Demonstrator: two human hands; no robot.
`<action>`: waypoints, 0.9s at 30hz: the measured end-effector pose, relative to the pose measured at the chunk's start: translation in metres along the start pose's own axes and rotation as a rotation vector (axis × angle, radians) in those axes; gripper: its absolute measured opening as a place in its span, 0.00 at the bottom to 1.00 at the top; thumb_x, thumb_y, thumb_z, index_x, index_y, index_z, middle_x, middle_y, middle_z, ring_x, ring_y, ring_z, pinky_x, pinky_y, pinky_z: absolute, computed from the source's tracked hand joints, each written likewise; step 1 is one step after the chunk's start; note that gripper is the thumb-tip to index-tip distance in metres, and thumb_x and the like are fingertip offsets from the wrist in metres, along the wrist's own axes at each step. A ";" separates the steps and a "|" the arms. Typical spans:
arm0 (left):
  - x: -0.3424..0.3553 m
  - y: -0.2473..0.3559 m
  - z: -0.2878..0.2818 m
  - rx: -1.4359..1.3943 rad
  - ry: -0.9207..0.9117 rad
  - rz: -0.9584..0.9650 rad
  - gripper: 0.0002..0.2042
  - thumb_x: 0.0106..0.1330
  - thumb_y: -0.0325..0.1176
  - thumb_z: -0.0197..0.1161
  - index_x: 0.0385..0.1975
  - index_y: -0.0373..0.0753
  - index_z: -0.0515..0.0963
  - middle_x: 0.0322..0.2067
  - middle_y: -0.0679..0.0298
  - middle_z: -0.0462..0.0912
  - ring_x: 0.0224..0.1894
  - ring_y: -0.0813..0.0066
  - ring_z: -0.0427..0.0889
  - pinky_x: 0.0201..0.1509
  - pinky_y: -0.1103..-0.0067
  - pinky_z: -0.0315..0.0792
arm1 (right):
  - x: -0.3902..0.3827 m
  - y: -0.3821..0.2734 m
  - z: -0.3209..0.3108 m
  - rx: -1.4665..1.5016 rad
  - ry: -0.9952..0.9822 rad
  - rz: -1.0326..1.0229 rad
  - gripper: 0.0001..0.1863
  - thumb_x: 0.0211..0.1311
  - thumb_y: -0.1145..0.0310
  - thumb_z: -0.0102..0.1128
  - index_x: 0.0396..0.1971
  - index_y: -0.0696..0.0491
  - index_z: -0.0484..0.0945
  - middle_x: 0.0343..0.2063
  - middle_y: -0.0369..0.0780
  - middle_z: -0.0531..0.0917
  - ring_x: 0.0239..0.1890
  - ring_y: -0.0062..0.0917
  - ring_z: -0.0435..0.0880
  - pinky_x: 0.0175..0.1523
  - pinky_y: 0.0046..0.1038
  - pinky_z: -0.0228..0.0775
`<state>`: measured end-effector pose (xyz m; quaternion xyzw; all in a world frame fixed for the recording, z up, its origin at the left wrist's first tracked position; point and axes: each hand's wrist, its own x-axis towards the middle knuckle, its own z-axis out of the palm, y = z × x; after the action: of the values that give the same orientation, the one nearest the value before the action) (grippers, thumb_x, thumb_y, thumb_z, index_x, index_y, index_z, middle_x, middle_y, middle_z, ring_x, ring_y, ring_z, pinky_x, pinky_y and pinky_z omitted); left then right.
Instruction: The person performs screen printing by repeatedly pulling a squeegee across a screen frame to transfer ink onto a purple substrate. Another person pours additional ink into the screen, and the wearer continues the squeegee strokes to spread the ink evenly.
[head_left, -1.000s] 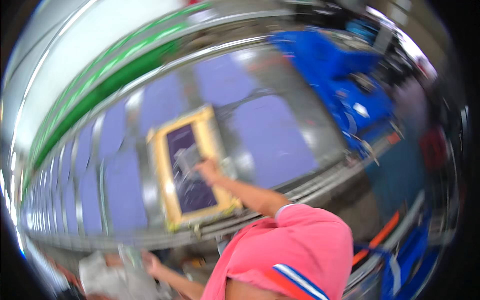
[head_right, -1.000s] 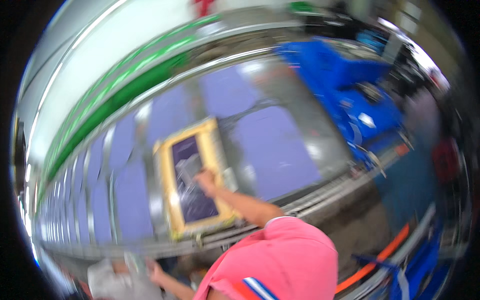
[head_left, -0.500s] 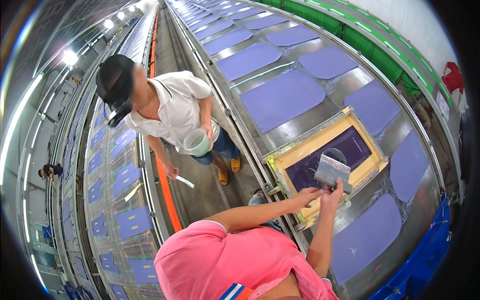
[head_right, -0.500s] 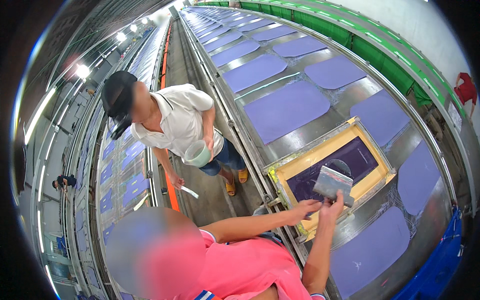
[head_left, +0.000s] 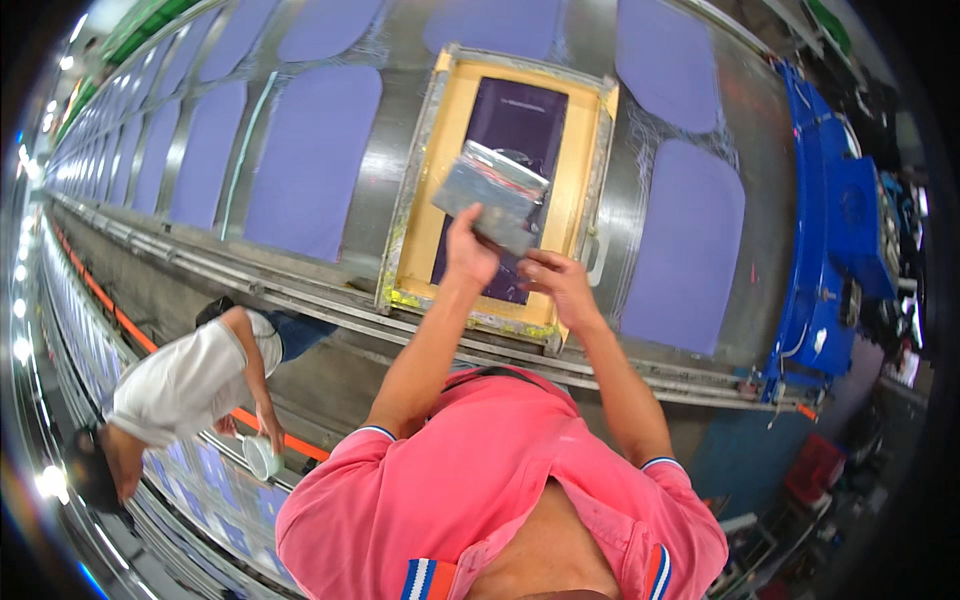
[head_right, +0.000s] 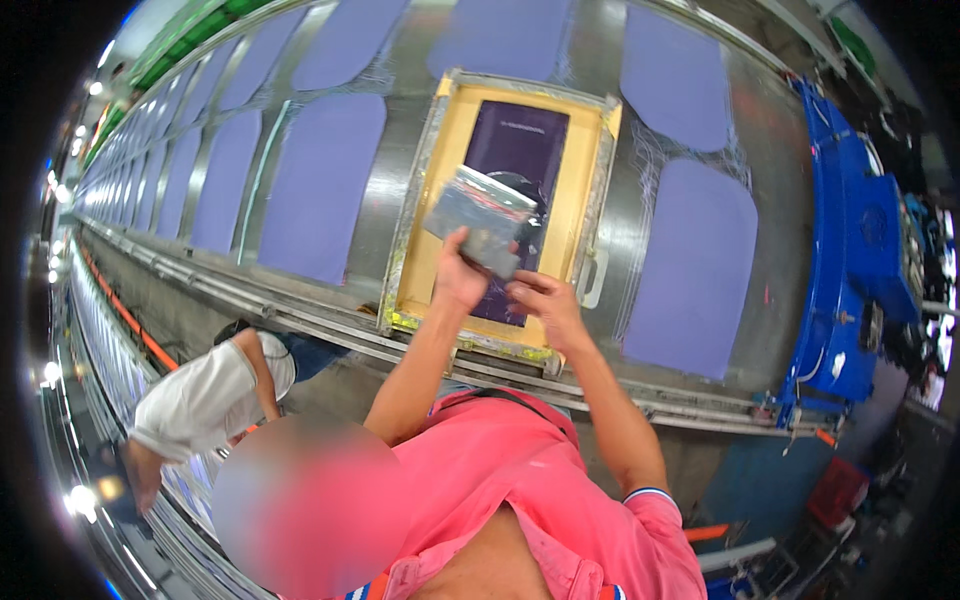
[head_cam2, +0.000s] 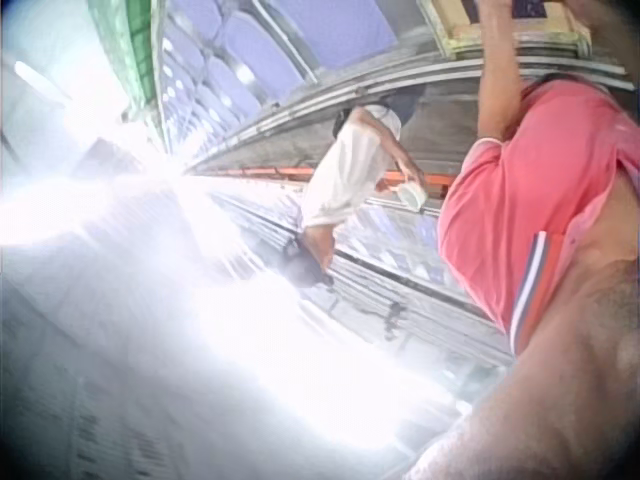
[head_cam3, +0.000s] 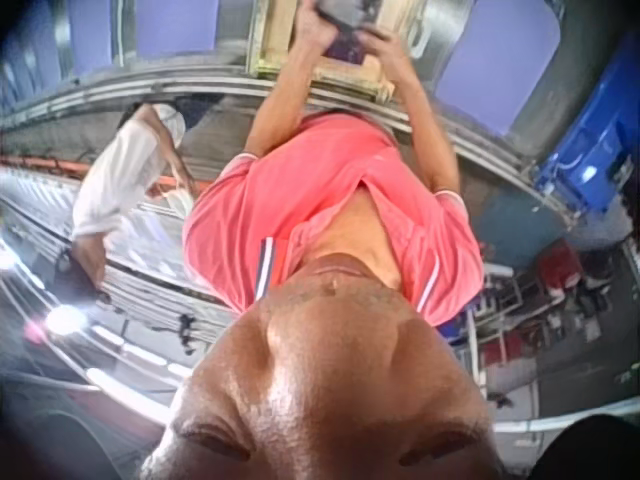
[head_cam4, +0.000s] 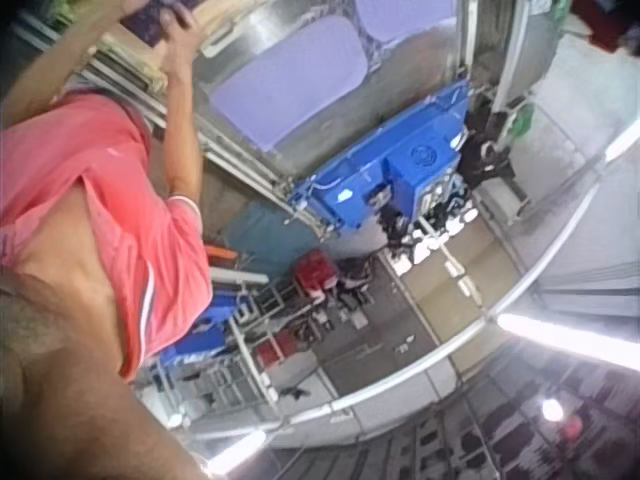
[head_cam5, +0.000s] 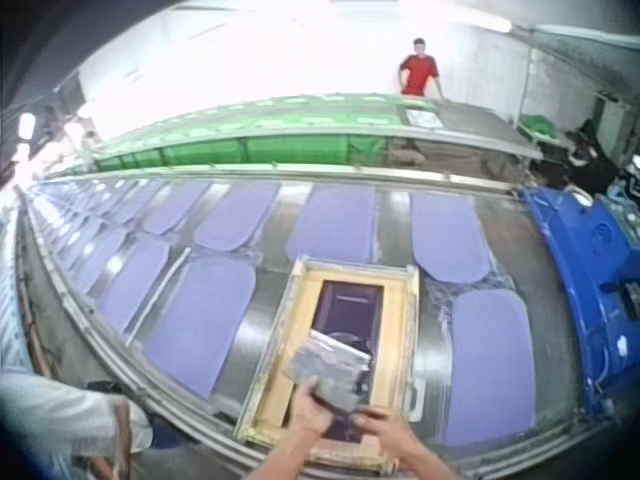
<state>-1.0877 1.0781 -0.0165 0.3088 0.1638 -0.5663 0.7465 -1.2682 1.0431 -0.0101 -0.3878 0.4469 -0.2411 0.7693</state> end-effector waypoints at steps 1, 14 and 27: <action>0.008 0.019 -0.010 -0.035 0.014 0.009 0.22 0.62 0.36 0.62 0.55 0.39 0.72 0.51 0.59 0.80 0.53 0.59 0.79 0.61 0.59 0.72 | -0.004 0.008 -0.023 -0.152 0.017 0.031 0.19 0.60 0.71 0.66 0.49 0.62 0.78 0.42 0.42 0.85 0.44 0.30 0.83 0.51 0.31 0.73; 0.021 0.124 0.001 1.358 -0.048 0.269 0.15 0.54 0.16 0.62 0.43 0.33 0.80 0.42 0.60 0.85 0.44 0.62 0.85 0.50 0.69 0.78 | 0.064 -0.005 -0.068 -0.764 0.653 -0.050 0.15 0.67 0.62 0.56 0.48 0.54 0.80 0.30 0.48 0.85 0.34 0.39 0.83 0.43 0.37 0.72; 0.051 0.036 -0.010 2.138 -0.628 1.199 0.21 0.45 0.16 0.58 0.43 0.35 0.80 0.43 0.59 0.80 0.48 0.59 0.80 0.50 0.68 0.72 | 0.057 -0.024 -0.063 -0.743 0.663 -0.068 0.14 0.65 0.65 0.56 0.45 0.56 0.81 0.35 0.52 0.85 0.38 0.41 0.84 0.46 0.37 0.72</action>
<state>-1.0367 1.0528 -0.0445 0.6343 -0.7232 -0.0383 0.2705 -1.2960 0.9645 -0.0379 -0.5523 0.7102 -0.2009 0.3875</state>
